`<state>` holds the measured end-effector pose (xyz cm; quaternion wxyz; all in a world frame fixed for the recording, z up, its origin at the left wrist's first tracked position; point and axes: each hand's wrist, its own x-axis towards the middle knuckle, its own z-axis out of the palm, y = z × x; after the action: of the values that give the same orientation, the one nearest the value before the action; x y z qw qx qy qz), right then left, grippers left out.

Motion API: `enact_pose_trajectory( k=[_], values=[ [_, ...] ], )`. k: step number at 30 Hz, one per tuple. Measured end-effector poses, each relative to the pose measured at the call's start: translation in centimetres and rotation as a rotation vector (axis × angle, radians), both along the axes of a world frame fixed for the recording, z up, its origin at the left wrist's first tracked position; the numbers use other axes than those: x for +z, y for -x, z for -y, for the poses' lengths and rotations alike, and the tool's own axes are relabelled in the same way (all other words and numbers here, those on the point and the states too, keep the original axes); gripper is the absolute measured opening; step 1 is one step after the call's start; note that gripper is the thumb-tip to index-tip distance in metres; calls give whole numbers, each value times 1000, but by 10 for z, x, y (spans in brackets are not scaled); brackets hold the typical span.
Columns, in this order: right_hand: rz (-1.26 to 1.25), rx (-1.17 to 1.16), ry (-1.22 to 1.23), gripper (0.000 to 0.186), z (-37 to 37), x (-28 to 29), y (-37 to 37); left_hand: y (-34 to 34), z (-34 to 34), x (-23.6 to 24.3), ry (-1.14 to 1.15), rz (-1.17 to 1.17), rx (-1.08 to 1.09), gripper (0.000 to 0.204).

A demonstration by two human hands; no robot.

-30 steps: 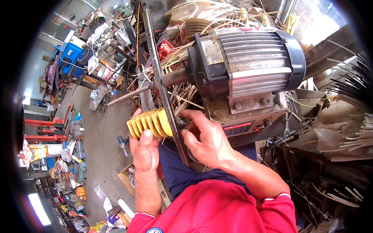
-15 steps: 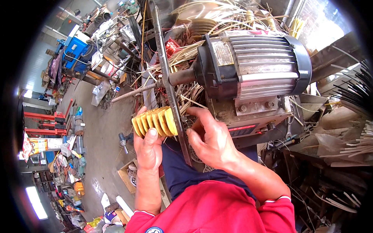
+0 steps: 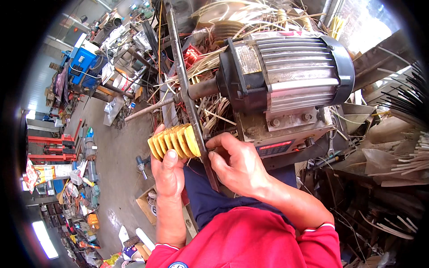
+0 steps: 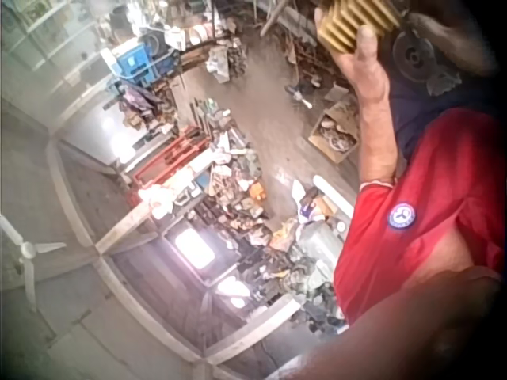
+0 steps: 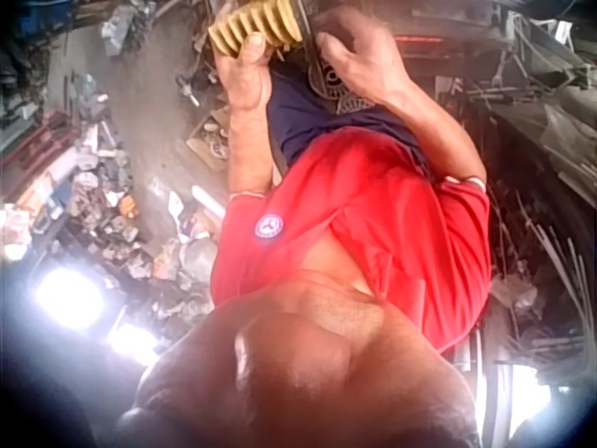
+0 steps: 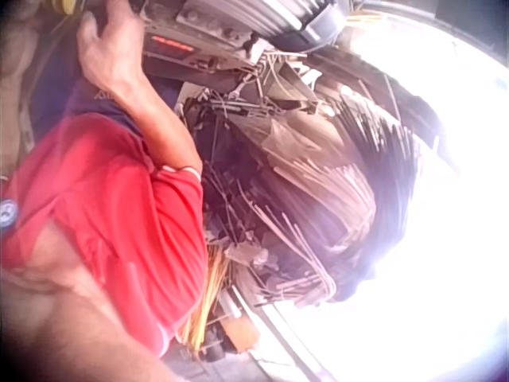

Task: The person winds red wire around a yellow slotted bobbin using a motorized winding machine. They secure the wire with thin strips, remove the finished coil, and place it on the workbench before starting a new one.

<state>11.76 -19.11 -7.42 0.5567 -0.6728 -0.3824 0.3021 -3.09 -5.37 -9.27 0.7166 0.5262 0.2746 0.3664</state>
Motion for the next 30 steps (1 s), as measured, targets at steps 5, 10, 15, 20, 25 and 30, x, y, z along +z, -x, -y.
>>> enact_pose_trajectory(
  k=[5, 10, 15, 20, 25, 30],
  values=[
    [-1, -10, 54, 31, -5, 5, -5, 1, -1, 1, -10, -9, -5, 87],
    [-123, -52, 23, 26, -1, 3, 1, 0, 0, 2, -17, -8, 0, 87],
    [-21, -38, 9, 25, -1, -3, 4, 0, 0, 1, -16, -13, 2, 86],
    [238, -140, -105, 29, -4, 0, 2, 0, -2, -3, -34, -6, -6, 83],
    [754, -21, -187, 33, -13, -1, -11, 1, -2, -4, -36, 5, -14, 81],
    [589, 42, -43, 17, -22, 7, -22, -1, 0, -2, -18, 7, -11, 79]
  ],
)
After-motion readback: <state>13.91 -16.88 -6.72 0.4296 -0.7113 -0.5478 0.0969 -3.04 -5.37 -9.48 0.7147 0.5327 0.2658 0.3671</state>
